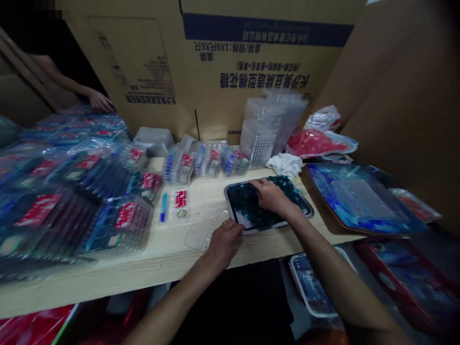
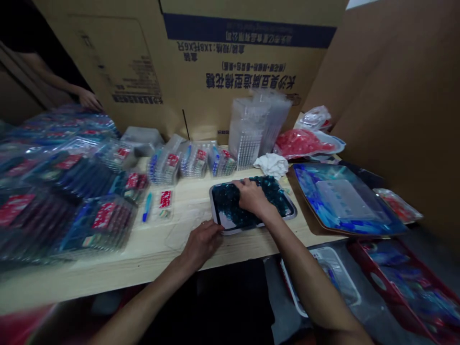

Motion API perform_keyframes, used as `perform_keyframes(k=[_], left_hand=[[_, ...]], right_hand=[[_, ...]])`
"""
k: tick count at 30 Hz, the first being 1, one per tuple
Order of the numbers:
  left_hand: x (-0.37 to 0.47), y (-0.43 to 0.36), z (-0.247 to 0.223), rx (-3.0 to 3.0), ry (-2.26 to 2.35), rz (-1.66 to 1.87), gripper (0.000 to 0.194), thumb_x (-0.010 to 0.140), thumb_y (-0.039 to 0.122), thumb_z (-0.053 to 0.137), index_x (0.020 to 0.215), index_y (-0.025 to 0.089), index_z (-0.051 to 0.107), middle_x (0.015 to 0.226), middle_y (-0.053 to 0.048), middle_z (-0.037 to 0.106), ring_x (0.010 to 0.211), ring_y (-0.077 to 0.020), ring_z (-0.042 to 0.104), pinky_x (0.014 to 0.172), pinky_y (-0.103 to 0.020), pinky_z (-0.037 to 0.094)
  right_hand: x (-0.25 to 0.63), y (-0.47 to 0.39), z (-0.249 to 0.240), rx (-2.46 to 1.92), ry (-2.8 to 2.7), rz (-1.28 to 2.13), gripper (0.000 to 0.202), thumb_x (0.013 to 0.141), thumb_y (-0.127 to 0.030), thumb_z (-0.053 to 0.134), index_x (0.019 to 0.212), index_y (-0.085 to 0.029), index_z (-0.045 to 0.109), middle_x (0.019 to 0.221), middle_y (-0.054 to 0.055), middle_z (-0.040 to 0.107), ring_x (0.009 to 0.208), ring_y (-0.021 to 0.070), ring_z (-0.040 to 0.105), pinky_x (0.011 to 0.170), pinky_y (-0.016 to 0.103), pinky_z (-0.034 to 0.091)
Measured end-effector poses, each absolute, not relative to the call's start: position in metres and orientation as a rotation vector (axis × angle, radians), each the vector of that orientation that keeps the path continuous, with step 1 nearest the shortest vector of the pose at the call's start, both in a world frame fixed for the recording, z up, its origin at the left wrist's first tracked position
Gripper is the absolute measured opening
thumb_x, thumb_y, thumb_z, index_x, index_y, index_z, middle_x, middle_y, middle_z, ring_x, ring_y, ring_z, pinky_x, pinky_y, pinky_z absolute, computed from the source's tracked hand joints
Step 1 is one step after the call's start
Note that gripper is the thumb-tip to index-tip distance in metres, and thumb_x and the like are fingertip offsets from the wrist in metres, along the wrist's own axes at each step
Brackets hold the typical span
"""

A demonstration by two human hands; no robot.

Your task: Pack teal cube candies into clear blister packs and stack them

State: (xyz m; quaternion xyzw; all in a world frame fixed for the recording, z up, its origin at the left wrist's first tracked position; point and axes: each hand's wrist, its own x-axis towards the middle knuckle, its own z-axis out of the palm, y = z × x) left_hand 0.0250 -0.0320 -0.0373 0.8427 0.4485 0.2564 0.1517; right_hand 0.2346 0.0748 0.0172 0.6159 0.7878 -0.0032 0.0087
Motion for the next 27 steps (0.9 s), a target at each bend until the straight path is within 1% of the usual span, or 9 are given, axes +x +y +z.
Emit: perform_keyframes(k=[3, 6, 9, 14, 17, 20, 23, 25, 27], left_hand=[[-0.014, -0.033, -0.031, 2.448, 1.429, 0.783, 0.020, 0.094, 0.021, 0.051, 0.094, 0.018, 0.070, 0.086, -0.007, 0.070, 0.083, -0.0192, 0.064, 0.078, -0.032, 0.051], [-0.051, -0.037, -0.027, 2.561, 1.494, 0.681, 0.023, 0.095, 0.032, 0.053, 0.104, 0.019, 0.071, 0.106, -0.011, 0.070, 0.103, -0.0267, 0.061, 0.089, -0.042, 0.049], [-0.063, -0.047, -0.035, 2.593, 1.463, 0.567, 0.037, 0.094, 0.032, 0.054, 0.128, 0.021, 0.061, 0.135, -0.012, 0.060, 0.126, -0.0317, 0.050, 0.100, -0.048, 0.044], [-0.029, -0.062, -0.058, 2.286, 1.867, 0.661, 0.044, 0.095, 0.027, 0.049, 0.137, 0.014, 0.053, 0.137, -0.019, 0.055, 0.126, -0.0339, 0.050, 0.098, -0.051, 0.046], [-0.015, -0.056, -0.055, 2.138, 1.924, 0.846, 0.045, 0.092, 0.028, 0.053, 0.134, 0.014, 0.055, 0.137, -0.022, 0.054, 0.127, -0.0362, 0.049, 0.097, -0.054, 0.046], [-0.010, -0.034, -0.037, 1.991, 1.707, 1.128, 0.035, 0.092, 0.028, 0.052, 0.122, 0.016, 0.063, 0.129, -0.019, 0.060, 0.121, -0.0324, 0.055, 0.097, -0.051, 0.046], [0.005, -0.001, -0.017, 1.677, 1.360, 1.222, 0.025, 0.091, 0.031, 0.053, 0.108, 0.018, 0.067, 0.105, -0.012, 0.071, 0.096, -0.0237, 0.067, 0.085, -0.039, 0.053], [0.022, 0.019, -0.010, 1.393, 1.230, 1.208, 0.024, 0.087, 0.033, 0.060, 0.104, 0.018, 0.068, 0.094, -0.009, 0.073, 0.080, -0.0200, 0.069, 0.073, -0.033, 0.055], [0.039, 0.035, -0.008, 1.127, 1.146, 1.203, 0.030, 0.079, 0.033, 0.069, 0.103, 0.016, 0.068, 0.083, -0.006, 0.073, 0.067, -0.0166, 0.068, 0.064, -0.029, 0.054]], right_hand=[[0.206, 0.066, 0.005, 1.840, 2.480, 0.027, 0.067, 0.078, -0.017, 0.061, 0.143, -0.026, 0.044, 0.138, 0.018, 0.044, 0.114, 0.0380, 0.051, 0.084, 0.044, 0.049], [0.194, 0.063, -0.002, 1.928, 2.456, 0.029, 0.057, 0.077, -0.010, 0.058, 0.132, -0.017, 0.051, 0.126, 0.020, 0.049, 0.105, 0.0324, 0.056, 0.081, 0.038, 0.049], [0.191, 0.062, -0.004, 2.017, 2.443, 0.015, 0.047, 0.076, -0.005, 0.055, 0.123, -0.011, 0.053, 0.115, 0.019, 0.052, 0.099, 0.0284, 0.058, 0.078, 0.034, 0.048], [0.200, 0.065, -0.011, 2.311, 2.518, -0.102, 0.029, 0.082, -0.009, 0.051, 0.110, -0.011, 0.059, 0.109, 0.017, 0.057, 0.092, 0.0255, 0.060, 0.079, 0.034, 0.047], [0.213, 0.069, -0.014, 2.576, 2.654, -0.458, 0.022, 0.082, -0.016, 0.053, 0.100, -0.015, 0.063, 0.093, 0.010, 0.062, 0.082, 0.0219, 0.060, 0.078, 0.032, 0.047], [0.217, 0.066, -0.017, 2.677, 2.669, -1.384, 0.025, 0.082, -0.030, 0.055, 0.101, -0.017, 0.064, 0.074, 0.002, 0.059, 0.067, 0.0184, 0.057, 0.061, 0.028, 0.046], [0.206, 0.059, -0.021, 2.427, 2.558, -2.221, 0.036, 0.080, -0.043, 0.059, 0.104, -0.017, 0.064, 0.074, 0.001, 0.059, 0.064, 0.0168, 0.056, 0.051, 0.025, 0.043], [0.196, 0.056, -0.024, 2.345, 2.584, -2.268, 0.036, 0.081, -0.043, 0.059, 0.106, -0.018, 0.066, 0.077, 0.002, 0.062, 0.065, 0.0165, 0.056, 0.052, 0.025, 0.044], [0.189, 0.053, -0.027, 2.390, 2.767, -1.947, 0.032, 0.084, -0.036, 0.055, 0.109, -0.019, 0.067, 0.083, 0.003, 0.064, 0.070, 0.0172, 0.058, 0.061, 0.028, 0.049]])
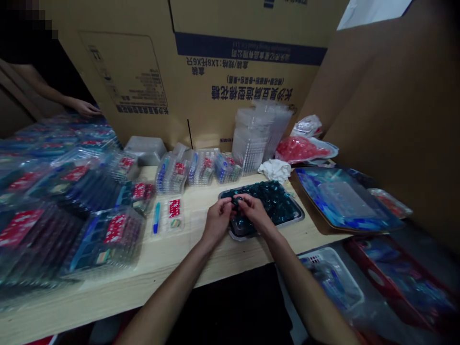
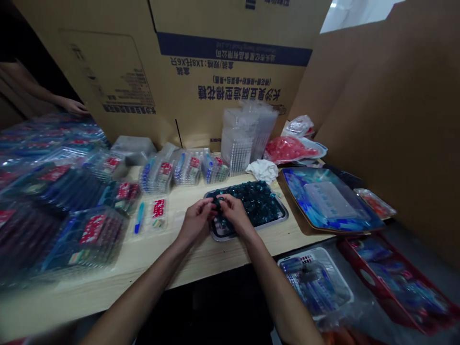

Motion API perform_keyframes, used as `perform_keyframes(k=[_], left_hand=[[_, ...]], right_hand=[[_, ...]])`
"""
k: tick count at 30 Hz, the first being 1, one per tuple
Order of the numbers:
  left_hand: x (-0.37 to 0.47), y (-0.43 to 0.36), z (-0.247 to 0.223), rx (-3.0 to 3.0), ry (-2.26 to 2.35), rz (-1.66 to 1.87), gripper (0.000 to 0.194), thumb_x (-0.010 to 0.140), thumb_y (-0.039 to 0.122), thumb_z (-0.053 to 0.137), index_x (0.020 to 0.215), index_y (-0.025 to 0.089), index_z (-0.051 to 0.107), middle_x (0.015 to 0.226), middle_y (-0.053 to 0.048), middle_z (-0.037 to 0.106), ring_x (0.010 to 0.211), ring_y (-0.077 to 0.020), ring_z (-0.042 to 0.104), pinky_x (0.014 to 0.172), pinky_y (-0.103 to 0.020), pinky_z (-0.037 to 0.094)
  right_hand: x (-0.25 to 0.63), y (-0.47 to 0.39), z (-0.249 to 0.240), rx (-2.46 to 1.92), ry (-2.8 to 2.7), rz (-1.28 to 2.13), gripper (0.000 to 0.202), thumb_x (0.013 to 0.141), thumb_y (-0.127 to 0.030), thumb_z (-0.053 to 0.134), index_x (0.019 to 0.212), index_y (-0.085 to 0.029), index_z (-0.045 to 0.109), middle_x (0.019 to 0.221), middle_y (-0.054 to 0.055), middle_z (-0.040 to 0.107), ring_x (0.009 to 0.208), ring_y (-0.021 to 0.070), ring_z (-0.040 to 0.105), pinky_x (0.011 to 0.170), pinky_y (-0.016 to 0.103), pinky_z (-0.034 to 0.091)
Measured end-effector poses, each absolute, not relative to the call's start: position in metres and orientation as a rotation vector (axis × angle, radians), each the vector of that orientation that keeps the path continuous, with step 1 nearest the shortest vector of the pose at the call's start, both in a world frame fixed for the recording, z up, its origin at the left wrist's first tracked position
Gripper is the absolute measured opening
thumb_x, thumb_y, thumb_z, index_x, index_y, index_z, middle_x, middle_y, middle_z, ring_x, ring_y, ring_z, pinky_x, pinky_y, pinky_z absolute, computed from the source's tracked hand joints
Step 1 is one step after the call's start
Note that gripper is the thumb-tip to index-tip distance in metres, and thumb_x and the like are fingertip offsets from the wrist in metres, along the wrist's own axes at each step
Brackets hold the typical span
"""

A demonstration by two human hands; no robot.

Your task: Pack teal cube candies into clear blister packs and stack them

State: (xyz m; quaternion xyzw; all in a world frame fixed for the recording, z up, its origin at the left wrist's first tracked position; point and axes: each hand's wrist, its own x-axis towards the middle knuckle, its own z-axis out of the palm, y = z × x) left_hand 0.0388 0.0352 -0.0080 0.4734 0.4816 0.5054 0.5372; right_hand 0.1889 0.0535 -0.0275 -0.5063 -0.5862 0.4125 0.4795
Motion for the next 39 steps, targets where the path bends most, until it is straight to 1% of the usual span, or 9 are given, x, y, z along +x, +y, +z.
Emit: perform_keyframes(k=[4, 7, 14, 18, 20, 25, 30, 34, 39], left_hand=[[0.057, 0.049, -0.013, 0.835, 1.039, 1.231, 0.037, 0.062, 0.028, 0.082, 0.094, 0.012, 0.071, 0.065, -0.001, 0.069, 0.053, -0.0104, 0.060, 0.055, -0.022, 0.048], [0.059, 0.050, -0.016, 0.804, 1.020, 1.245, 0.032, 0.058, 0.027, 0.082, 0.085, 0.012, 0.071, 0.065, -0.001, 0.069, 0.053, -0.0095, 0.060, 0.056, -0.022, 0.048], [0.047, 0.056, -0.020, 0.765, 1.051, 1.303, 0.027, 0.054, 0.025, 0.080, 0.075, 0.013, 0.068, 0.059, 0.002, 0.064, 0.050, -0.0082, 0.057, 0.052, -0.020, 0.045], [0.041, 0.057, -0.018, 0.766, 1.051, 1.279, 0.039, 0.055, 0.024, 0.079, 0.092, 0.013, 0.069, 0.060, 0.003, 0.065, 0.051, -0.0097, 0.060, 0.056, -0.023, 0.050], [0.042, 0.056, -0.017, 0.782, 1.045, 1.248, 0.041, 0.056, 0.027, 0.079, 0.093, 0.012, 0.070, 0.065, -0.001, 0.068, 0.055, -0.0111, 0.062, 0.059, -0.025, 0.052], [0.052, 0.051, -0.021, 0.880, 1.055, 1.228, 0.035, 0.059, 0.033, 0.080, 0.086, 0.011, 0.071, 0.071, -0.004, 0.070, 0.060, -0.0134, 0.063, 0.061, -0.027, 0.052], [0.047, 0.042, -0.021, 1.116, 1.101, 1.273, 0.032, 0.060, 0.019, 0.077, 0.092, 0.018, 0.074, 0.071, 0.002, 0.068, 0.063, -0.0100, 0.059, 0.063, -0.021, 0.046], [0.040, 0.039, -0.018, 1.390, 1.097, 1.201, 0.028, 0.069, 0.020, 0.068, 0.096, 0.020, 0.076, 0.069, 0.001, 0.069, 0.062, -0.0118, 0.060, 0.060, -0.022, 0.045], [0.035, 0.040, -0.014, 1.172, 1.040, 1.206, 0.026, 0.067, 0.024, 0.070, 0.091, 0.017, 0.076, 0.075, -0.002, 0.073, 0.066, -0.0152, 0.065, 0.065, -0.025, 0.049]], right_hand=[[0.185, 0.051, -0.032, -1.295, -1.739, 0.611, 0.041, 0.084, -0.013, 0.048, 0.121, -0.020, 0.065, 0.100, 0.008, 0.064, 0.090, 0.0195, 0.061, 0.085, 0.035, 0.051], [0.187, 0.049, -0.032, -1.353, -1.840, 0.520, 0.049, 0.082, -0.005, 0.045, 0.125, -0.017, 0.062, 0.105, 0.011, 0.063, 0.096, 0.0199, 0.061, 0.090, 0.035, 0.050], [0.191, 0.044, -0.022, -1.583, -1.804, 0.370, 0.040, 0.088, -0.009, 0.041, 0.122, -0.015, 0.060, 0.104, 0.012, 0.065, 0.099, 0.0213, 0.060, 0.091, 0.035, 0.049], [0.189, 0.037, -0.016, -1.632, -1.835, 0.198, 0.040, 0.089, -0.013, 0.044, 0.126, -0.016, 0.058, 0.125, 0.016, 0.057, 0.116, 0.0253, 0.053, 0.099, 0.039, 0.044], [0.186, 0.036, -0.016, -1.593, -1.822, 0.291, 0.035, 0.088, -0.019, 0.048, 0.121, -0.018, 0.059, 0.118, 0.014, 0.061, 0.110, 0.0250, 0.056, 0.096, 0.039, 0.045], [0.181, 0.045, -0.025, -1.502, -1.520, 0.761, 0.017, 0.085, -0.026, 0.051, 0.098, -0.018, 0.059, 0.082, 0.003, 0.066, 0.075, 0.0182, 0.063, 0.071, 0.030, 0.049], [0.183, 0.044, -0.030, -1.441, -1.512, 0.825, 0.013, 0.081, -0.026, 0.052, 0.091, -0.020, 0.059, 0.074, -0.002, 0.063, 0.068, 0.0150, 0.059, 0.063, 0.026, 0.045], [0.183, 0.041, -0.027, -1.332, -1.455, 0.926, 0.015, 0.078, -0.031, 0.054, 0.088, -0.021, 0.059, 0.066, -0.004, 0.057, 0.061, 0.0143, 0.053, 0.057, 0.025, 0.041], [0.177, 0.036, -0.020, -1.257, -1.374, 1.100, 0.021, 0.080, -0.036, 0.053, 0.093, -0.021, 0.058, 0.065, -0.004, 0.058, 0.058, 0.0137, 0.053, 0.056, 0.025, 0.041]])
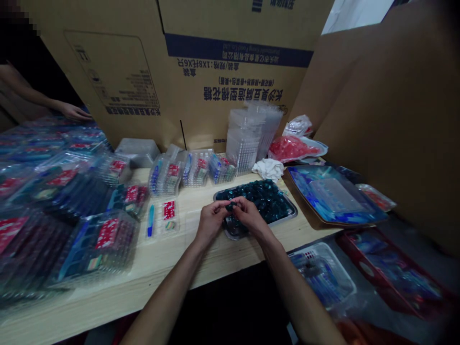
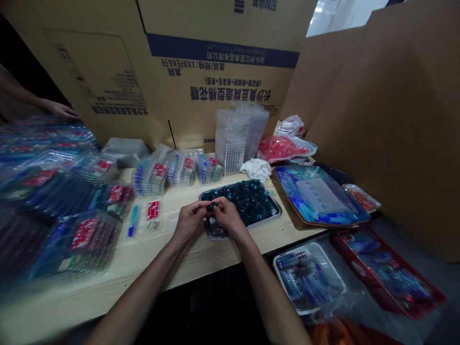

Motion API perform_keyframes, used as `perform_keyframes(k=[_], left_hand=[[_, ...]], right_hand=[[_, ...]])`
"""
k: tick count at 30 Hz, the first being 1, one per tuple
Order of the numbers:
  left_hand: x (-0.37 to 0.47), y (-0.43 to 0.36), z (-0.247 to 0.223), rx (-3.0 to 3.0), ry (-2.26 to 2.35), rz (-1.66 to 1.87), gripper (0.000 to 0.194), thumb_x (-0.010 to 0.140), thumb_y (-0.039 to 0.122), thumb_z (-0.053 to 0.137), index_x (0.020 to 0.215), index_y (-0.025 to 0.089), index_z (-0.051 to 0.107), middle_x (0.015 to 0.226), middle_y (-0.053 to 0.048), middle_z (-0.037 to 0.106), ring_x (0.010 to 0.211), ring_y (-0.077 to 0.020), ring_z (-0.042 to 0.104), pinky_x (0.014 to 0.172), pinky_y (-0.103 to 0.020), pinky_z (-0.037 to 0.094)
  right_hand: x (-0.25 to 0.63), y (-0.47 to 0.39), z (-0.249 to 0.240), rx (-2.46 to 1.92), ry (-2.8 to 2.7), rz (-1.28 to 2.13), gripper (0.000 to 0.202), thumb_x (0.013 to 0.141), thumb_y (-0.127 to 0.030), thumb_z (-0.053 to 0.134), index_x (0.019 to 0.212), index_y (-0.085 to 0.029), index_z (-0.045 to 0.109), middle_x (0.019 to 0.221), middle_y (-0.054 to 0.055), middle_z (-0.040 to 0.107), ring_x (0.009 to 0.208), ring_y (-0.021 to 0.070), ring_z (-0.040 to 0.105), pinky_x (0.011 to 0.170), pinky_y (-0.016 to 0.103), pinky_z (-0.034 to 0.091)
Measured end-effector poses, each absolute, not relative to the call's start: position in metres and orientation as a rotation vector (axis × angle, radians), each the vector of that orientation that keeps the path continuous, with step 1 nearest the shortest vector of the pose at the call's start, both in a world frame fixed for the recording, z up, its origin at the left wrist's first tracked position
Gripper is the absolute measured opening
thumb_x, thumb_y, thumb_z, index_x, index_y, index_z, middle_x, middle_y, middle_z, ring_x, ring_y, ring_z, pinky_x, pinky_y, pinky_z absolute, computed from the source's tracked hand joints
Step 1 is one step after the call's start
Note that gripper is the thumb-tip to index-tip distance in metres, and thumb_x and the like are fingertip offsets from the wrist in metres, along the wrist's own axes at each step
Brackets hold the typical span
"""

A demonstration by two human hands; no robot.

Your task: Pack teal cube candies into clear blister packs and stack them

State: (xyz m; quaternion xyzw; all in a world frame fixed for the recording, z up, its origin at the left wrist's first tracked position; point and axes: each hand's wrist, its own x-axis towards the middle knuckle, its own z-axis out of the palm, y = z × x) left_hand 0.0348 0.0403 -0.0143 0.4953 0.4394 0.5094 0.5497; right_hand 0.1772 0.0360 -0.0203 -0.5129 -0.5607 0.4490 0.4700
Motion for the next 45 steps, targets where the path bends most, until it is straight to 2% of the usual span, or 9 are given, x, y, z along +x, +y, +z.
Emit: perform_keyframes(k=[7, 11, 16, 24, 29, 33, 38, 42, 45], left_hand=[[0.033, 0.033, -0.014, 1.149, 1.093, 1.215, 0.023, 0.064, 0.020, 0.068, 0.085, 0.015, 0.075, 0.073, -0.002, 0.072, 0.060, -0.0122, 0.061, 0.058, -0.022, 0.046], [0.029, 0.030, -0.012, 0.976, 1.071, 1.177, 0.021, 0.061, 0.021, 0.068, 0.080, 0.014, 0.074, 0.067, -0.001, 0.069, 0.053, -0.0104, 0.058, 0.055, -0.022, 0.046], [0.019, 0.032, -0.008, 0.875, 1.033, 1.130, 0.019, 0.056, 0.023, 0.073, 0.073, 0.013, 0.072, 0.071, -0.004, 0.070, 0.061, -0.0133, 0.065, 0.063, -0.025, 0.052], [0.025, 0.024, -0.012, 0.883, 1.086, 1.205, 0.017, 0.055, 0.015, 0.071, 0.071, 0.014, 0.069, 0.058, 0.002, 0.064, 0.049, -0.0078, 0.055, 0.050, -0.018, 0.043], [0.001, 0.020, -0.002, 0.742, 1.037, 1.141, 0.019, 0.057, 0.019, 0.075, 0.074, 0.013, 0.071, 0.067, -0.002, 0.068, 0.052, -0.0097, 0.060, 0.055, -0.022, 0.051], [-0.056, 0.023, 0.005, 0.640, 1.161, 1.318, 0.018, 0.057, 0.016, 0.077, 0.073, 0.015, 0.070, 0.067, 0.000, 0.066, 0.053, -0.0081, 0.059, 0.054, -0.019, 0.052], [-0.082, 0.033, 0.005, 0.846, 1.250, 1.247, 0.024, 0.056, 0.021, 0.077, 0.078, 0.012, 0.074, 0.066, -0.002, 0.068, 0.052, -0.0081, 0.058, 0.052, -0.018, 0.048], [-0.066, 0.047, -0.003, 1.127, 1.275, 1.049, 0.024, 0.066, 0.027, 0.070, 0.084, 0.012, 0.074, 0.074, -0.006, 0.071, 0.062, -0.0123, 0.063, 0.063, -0.025, 0.053], [-0.063, 0.061, -0.011, 1.277, 1.319, 1.003, 0.023, 0.073, 0.026, 0.063, 0.089, 0.012, 0.073, 0.083, -0.007, 0.073, 0.073, -0.0158, 0.067, 0.073, -0.030, 0.055]], right_hand=[[0.169, 0.025, -0.014, -1.475, -1.672, 0.740, 0.019, 0.077, -0.020, 0.054, 0.096, -0.022, 0.058, 0.080, 0.000, 0.064, 0.075, 0.0169, 0.059, 0.068, 0.027, 0.043], [0.168, 0.023, -0.013, -1.352, -1.518, 1.093, 0.014, 0.079, -0.030, 0.057, 0.090, -0.022, 0.058, 0.066, -0.004, 0.058, 0.057, 0.0125, 0.051, 0.054, 0.023, 0.037], [0.170, 0.024, -0.015, -1.042, -1.256, 1.466, 0.035, 0.075, -0.050, 0.066, 0.090, -0.020, 0.057, 0.062, -0.005, 0.056, 0.049, 0.0096, 0.048, 0.049, 0.021, 0.037], [0.151, 0.017, -0.021, -1.242, -1.476, 1.051, 0.017, 0.079, -0.035, 0.058, 0.089, -0.022, 0.062, 0.076, 0.001, 0.063, 0.073, 0.0170, 0.059, 0.067, 0.028, 0.046], [0.168, 0.019, -0.009, -1.034, -1.093, 1.414, 0.026, 0.076, -0.044, 0.061, 0.090, -0.023, 0.057, 0.065, -0.002, 0.051, 0.057, 0.0156, 0.051, 0.058, 0.031, 0.046], [0.217, 0.027, 0.017, -0.988, -0.944, 1.142, 0.020, 0.079, -0.037, 0.056, 0.094, -0.024, 0.052, 0.064, -0.004, 0.044, 0.060, 0.0154, 0.051, 0.064, 0.032, 0.048], [0.187, -0.002, 0.020, -1.192, -1.615, 1.033, 0.017, 0.090, -0.028, 0.046, 0.102, -0.024, 0.058, 0.072, 0.000, 0.058, 0.064, 0.0168, 0.057, 0.064, 0.030, 0.046], [0.115, -0.037, 0.003, -1.287, -2.274, 0.691, 0.028, 0.083, -0.007, 0.045, 0.104, -0.018, 0.060, 0.099, 0.009, 0.066, 0.098, 0.0211, 0.060, 0.090, 0.033, 0.044], [0.093, -0.047, -0.002, -1.429, -2.468, 0.565, 0.031, 0.078, -0.002, 0.047, 0.104, -0.013, 0.060, 0.102, 0.012, 0.066, 0.101, 0.0234, 0.059, 0.094, 0.035, 0.040]])
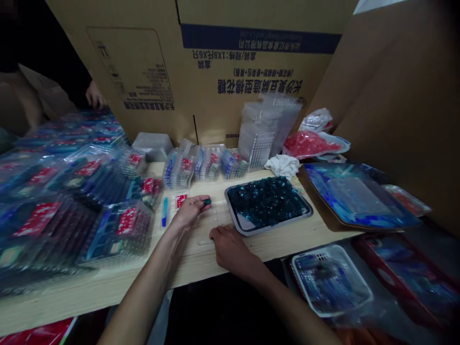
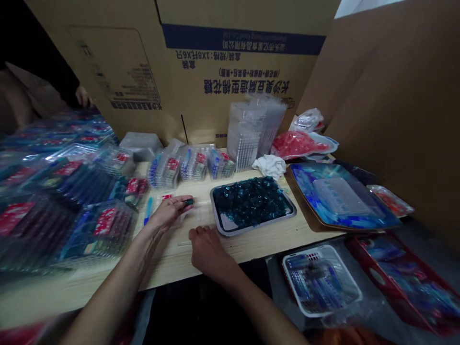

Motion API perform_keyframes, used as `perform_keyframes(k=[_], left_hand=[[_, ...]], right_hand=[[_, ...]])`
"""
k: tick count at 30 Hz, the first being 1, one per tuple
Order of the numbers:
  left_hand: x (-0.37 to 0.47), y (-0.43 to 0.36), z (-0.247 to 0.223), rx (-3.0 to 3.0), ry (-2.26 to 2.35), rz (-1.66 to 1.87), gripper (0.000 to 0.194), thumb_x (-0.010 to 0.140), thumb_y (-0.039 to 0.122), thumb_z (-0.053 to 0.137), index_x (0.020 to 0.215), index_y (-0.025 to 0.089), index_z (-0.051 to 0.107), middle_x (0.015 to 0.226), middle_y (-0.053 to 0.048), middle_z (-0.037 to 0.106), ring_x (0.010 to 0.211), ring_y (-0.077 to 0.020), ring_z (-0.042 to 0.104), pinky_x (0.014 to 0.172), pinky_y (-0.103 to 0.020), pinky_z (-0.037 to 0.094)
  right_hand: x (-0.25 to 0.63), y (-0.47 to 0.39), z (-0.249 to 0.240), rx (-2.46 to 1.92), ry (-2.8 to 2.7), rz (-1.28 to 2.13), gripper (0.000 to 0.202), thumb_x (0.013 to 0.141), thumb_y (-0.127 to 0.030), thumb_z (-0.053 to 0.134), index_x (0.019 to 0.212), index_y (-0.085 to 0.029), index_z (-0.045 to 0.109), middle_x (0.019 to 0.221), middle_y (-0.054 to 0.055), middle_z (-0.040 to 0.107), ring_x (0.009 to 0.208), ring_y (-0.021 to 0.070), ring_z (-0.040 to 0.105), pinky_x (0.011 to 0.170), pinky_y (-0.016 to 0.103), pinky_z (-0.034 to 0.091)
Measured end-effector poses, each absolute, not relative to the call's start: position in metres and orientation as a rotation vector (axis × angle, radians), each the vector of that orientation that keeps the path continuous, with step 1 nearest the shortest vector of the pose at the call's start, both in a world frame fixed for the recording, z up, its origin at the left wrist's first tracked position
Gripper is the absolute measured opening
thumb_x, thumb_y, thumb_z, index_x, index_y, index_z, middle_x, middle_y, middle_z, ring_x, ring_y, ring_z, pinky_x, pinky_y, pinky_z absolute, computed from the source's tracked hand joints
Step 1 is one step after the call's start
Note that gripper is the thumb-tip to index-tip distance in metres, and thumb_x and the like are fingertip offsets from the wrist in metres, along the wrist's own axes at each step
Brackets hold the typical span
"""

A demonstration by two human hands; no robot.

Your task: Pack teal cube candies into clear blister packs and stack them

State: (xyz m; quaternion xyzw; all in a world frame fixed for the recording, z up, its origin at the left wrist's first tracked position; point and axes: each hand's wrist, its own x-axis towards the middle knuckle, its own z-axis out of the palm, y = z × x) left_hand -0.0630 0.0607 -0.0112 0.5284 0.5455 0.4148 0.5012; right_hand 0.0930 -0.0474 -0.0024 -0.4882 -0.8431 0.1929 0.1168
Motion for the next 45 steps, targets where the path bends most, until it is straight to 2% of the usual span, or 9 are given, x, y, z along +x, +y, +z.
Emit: perform_keyframes(k=[7, 12, 18, 22, 27, 31, 35, 39, 45], left_hand=[[-0.069, 0.087, -0.029, 1.691, 1.413, 0.959, 0.019, 0.066, 0.012, 0.068, 0.082, 0.020, 0.075, 0.074, -0.001, 0.071, 0.072, -0.0168, 0.062, 0.073, -0.027, 0.049], [-0.058, 0.090, -0.036, 1.950, 1.297, 0.853, 0.010, 0.070, 0.014, 0.069, 0.073, 0.020, 0.076, 0.075, -0.003, 0.072, 0.070, -0.0162, 0.063, 0.072, -0.027, 0.047], [-0.059, 0.083, -0.041, 2.089, 1.236, 0.839, 0.021, 0.074, 0.010, 0.063, 0.086, 0.021, 0.078, 0.084, -0.006, 0.072, 0.078, -0.0173, 0.064, 0.080, -0.030, 0.048], [-0.059, 0.056, -0.039, 1.776, 1.387, 1.161, 0.033, 0.079, 0.017, 0.061, 0.110, 0.019, 0.072, 0.102, -0.008, 0.071, 0.080, -0.0166, 0.063, 0.077, -0.030, 0.050], [-0.036, 0.006, -0.022, 1.175, 1.168, 1.064, 0.039, 0.080, 0.043, 0.067, 0.106, 0.014, 0.072, 0.084, -0.007, 0.073, 0.065, -0.0136, 0.062, 0.062, -0.024, 0.048], [-0.023, -0.009, -0.010, 0.890, 1.094, 1.132, 0.038, 0.063, 0.036, 0.084, 0.093, 0.014, 0.076, 0.086, -0.007, 0.075, 0.072, -0.0126, 0.065, 0.068, -0.022, 0.049], [-0.026, -0.009, -0.004, 0.608, 1.054, 1.202, 0.036, 0.053, 0.024, 0.088, 0.086, 0.014, 0.077, 0.086, -0.007, 0.076, 0.078, -0.0140, 0.068, 0.077, -0.024, 0.051], [-0.030, -0.010, 0.000, 0.614, 1.012, 1.219, 0.038, 0.052, 0.020, 0.088, 0.088, 0.014, 0.077, 0.085, -0.006, 0.076, 0.077, -0.0129, 0.068, 0.078, -0.022, 0.051], [-0.028, -0.017, 0.001, 0.786, 1.099, 1.186, 0.037, 0.058, 0.029, 0.086, 0.091, 0.016, 0.077, 0.090, -0.007, 0.077, 0.080, -0.0147, 0.068, 0.078, -0.024, 0.050]], right_hand=[[0.098, -0.040, -0.003, -1.476, -2.455, 0.622, 0.035, 0.076, -0.001, 0.048, 0.107, -0.012, 0.060, 0.104, 0.011, 0.067, 0.100, 0.0218, 0.058, 0.090, 0.031, 0.039], [0.094, -0.041, -0.008, -1.450, -2.447, 0.605, 0.034, 0.073, -0.001, 0.051, 0.104, -0.011, 0.060, 0.103, 0.011, 0.066, 0.099, 0.0224, 0.058, 0.089, 0.031, 0.040], [0.099, -0.041, -0.008, -1.357, -2.380, 0.661, 0.028, 0.079, -0.003, 0.051, 0.103, -0.013, 0.062, 0.101, 0.011, 0.064, 0.098, 0.0220, 0.058, 0.090, 0.032, 0.043], [0.111, -0.031, -0.012, -1.306, -2.056, 0.615, 0.025, 0.087, -0.010, 0.047, 0.105, -0.018, 0.062, 0.102, 0.009, 0.058, 0.097, 0.0203, 0.057, 0.087, 0.032, 0.046], [0.115, -0.012, -0.024, -1.175, -1.817, 0.656, 0.034, 0.085, -0.009, 0.044, 0.116, -0.017, 0.055, 0.096, 0.008, 0.060, 0.094, 0.0208, 0.059, 0.087, 0.035, 0.048], [0.111, -0.006, -0.033, -1.141, -1.684, 0.798, 0.047, 0.082, -0.011, 0.047, 0.129, -0.016, 0.043, 0.092, 0.005, 0.058, 0.083, 0.0178, 0.061, 0.078, 0.032, 0.051], [0.113, -0.007, -0.035, -1.178, -1.619, 0.872, 0.032, 0.084, -0.016, 0.047, 0.116, -0.018, 0.048, 0.088, 0.003, 0.059, 0.078, 0.0162, 0.062, 0.074, 0.029, 0.051], [0.113, -0.010, -0.029, -1.247, -1.617, 0.913, 0.011, 0.087, -0.025, 0.048, 0.096, -0.020, 0.053, 0.083, 0.003, 0.063, 0.075, 0.0168, 0.063, 0.070, 0.028, 0.049], [0.110, -0.015, -0.016, -1.237, -1.695, 0.682, 0.009, 0.087, -0.022, 0.045, 0.094, -0.019, 0.050, 0.083, 0.004, 0.061, 0.076, 0.0179, 0.062, 0.070, 0.029, 0.047]])
